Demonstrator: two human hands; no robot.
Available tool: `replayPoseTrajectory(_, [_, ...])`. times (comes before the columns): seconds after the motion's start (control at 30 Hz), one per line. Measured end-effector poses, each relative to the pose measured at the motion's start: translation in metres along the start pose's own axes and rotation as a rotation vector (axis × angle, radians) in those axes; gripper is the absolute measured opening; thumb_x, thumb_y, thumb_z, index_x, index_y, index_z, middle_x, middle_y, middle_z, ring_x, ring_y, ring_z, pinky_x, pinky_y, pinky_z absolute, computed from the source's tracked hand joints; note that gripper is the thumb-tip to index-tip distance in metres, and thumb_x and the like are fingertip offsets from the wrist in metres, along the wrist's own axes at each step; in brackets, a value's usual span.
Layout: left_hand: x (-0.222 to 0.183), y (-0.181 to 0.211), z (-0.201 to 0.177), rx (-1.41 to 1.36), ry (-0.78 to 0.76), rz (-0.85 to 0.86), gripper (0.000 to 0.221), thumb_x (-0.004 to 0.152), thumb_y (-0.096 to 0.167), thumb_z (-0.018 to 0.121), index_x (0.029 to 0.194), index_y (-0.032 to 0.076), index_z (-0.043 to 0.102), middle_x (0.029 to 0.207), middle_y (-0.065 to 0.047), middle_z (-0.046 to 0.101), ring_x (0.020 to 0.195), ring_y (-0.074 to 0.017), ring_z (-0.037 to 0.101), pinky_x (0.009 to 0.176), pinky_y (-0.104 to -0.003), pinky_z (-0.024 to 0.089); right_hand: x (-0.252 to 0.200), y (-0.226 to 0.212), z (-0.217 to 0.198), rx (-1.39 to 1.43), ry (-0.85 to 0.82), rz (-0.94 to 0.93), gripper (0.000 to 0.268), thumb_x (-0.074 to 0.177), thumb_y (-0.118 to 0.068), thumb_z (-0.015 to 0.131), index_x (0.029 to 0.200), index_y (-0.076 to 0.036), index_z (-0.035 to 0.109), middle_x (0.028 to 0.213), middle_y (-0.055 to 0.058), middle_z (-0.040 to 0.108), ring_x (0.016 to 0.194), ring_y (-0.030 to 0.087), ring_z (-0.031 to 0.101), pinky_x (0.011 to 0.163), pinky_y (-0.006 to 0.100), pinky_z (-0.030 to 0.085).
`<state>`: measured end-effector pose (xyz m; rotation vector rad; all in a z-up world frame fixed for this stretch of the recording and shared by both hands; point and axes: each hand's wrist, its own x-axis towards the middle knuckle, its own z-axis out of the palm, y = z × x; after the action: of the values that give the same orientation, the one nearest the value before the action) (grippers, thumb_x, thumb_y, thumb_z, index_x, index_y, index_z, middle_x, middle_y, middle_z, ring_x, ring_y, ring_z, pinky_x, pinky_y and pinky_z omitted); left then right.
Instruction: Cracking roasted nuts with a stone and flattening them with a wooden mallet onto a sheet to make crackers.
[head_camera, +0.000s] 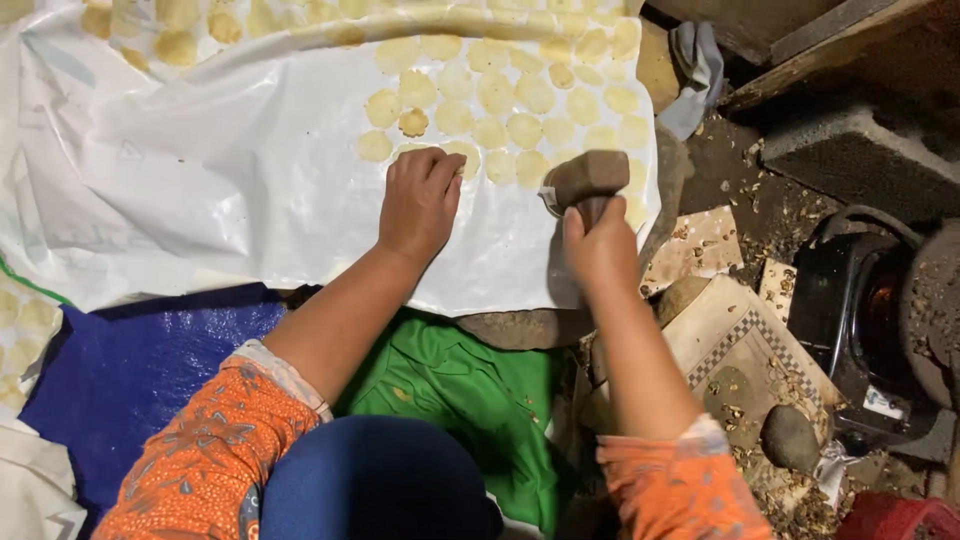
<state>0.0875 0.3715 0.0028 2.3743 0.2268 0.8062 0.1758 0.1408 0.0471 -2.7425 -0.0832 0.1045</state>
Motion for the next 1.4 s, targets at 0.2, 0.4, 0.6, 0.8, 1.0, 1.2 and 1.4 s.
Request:
replayPoseTrajectory(0.2, [0.006, 0.003, -0.005, -0.058, 0.010, -0.099, 0.017, 0.091, 0.007, 0.076, 0.106, 0.008, 0.068, 0.112, -0.009, 0.061, 0.110, -0.0309, 0.056, 0.096, -0.044, 0.046, -0.004, -0.011, -0.038, 0.077, -0.072, -0.139, 0.052, 0.096, -0.041, 0.069, 0.118, 0.004, 0.054, 0.101, 0.032, 0.070, 0.097, 0.051, 0.067, 0.083, 0.055, 0.054])
replayPoseTrajectory(0.4, [0.003, 0.041, 0.021, -0.098, -0.075, 0.135, 0.017, 0.084, 0.012, 0.079, 0.099, 0.010, 0.070, 0.108, -0.005, 0.063, 0.109, -0.0275, 0.058, 0.098, -0.045, 0.044, -0.009, 0.025, -0.013, 0.125, -0.051, -0.140, 0.049, 0.094, -0.036, 0.073, 0.116, 0.003, 0.053, 0.094, 0.032, 0.070, 0.090, 0.051, 0.067, 0.078, 0.054, 0.054])
replayPoseTrajectory(0.6, [-0.003, 0.056, 0.040, -0.175, -0.206, 0.066, 0.013, 0.086, 0.016, 0.081, 0.094, 0.012, 0.071, 0.106, -0.003, 0.064, 0.108, -0.0269, 0.058, 0.096, -0.044, 0.043, -0.060, -0.035, -0.112, 0.758, 0.043, -0.179, 0.015, 0.105, -0.016, 0.063, 0.111, -0.004, 0.058, 0.084, 0.008, 0.064, 0.059, 0.012, 0.061, 0.050, 0.030, 0.049])
replayPoseTrajectory(0.8, [0.005, 0.042, 0.011, -0.035, -0.077, 0.103, 0.029, 0.081, 0.011, 0.079, 0.108, 0.007, 0.070, 0.115, -0.010, 0.062, 0.112, -0.0311, 0.057, 0.097, -0.046, 0.044, -0.055, 0.023, 0.022, 0.130, 0.103, -0.215, 0.053, 0.093, -0.026, 0.073, 0.128, 0.006, 0.050, 0.095, 0.032, 0.070, 0.090, 0.049, 0.069, 0.076, 0.054, 0.055])
replayPoseTrajectory(1.0, [-0.004, 0.003, -0.001, -0.035, -0.098, 0.067, 0.027, 0.087, 0.004, 0.071, 0.114, 0.007, 0.068, 0.115, -0.009, 0.063, 0.109, -0.0307, 0.061, 0.094, -0.041, 0.050, -0.028, -0.006, -0.032, 0.079, -0.156, -0.187, 0.050, 0.097, -0.041, 0.071, 0.119, 0.002, 0.055, 0.097, 0.032, 0.071, 0.093, 0.052, 0.068, 0.079, 0.055, 0.055])
replayPoseTrajectory(1.2, [-0.009, 0.007, -0.004, 0.000, -0.114, 0.251, 0.029, 0.085, 0.003, 0.064, 0.114, 0.005, 0.067, 0.113, -0.010, 0.063, 0.107, -0.0301, 0.061, 0.092, -0.041, 0.050, -0.045, 0.001, 0.011, 0.144, 0.000, -0.249, 0.057, 0.094, -0.032, 0.071, 0.130, 0.007, 0.050, 0.094, 0.032, 0.071, 0.087, 0.051, 0.068, 0.073, 0.053, 0.054])
replayPoseTrajectory(1.4, [-0.013, 0.034, 0.029, -0.166, -0.175, 0.184, 0.029, 0.090, 0.008, 0.069, 0.119, 0.010, 0.065, 0.106, -0.008, 0.065, 0.102, -0.0300, 0.061, 0.090, -0.042, 0.049, -0.026, -0.001, -0.042, 0.276, -0.037, -0.246, 0.036, 0.100, -0.029, 0.076, 0.112, 0.001, 0.061, 0.087, 0.017, 0.073, 0.073, 0.029, 0.068, 0.067, 0.041, 0.054])
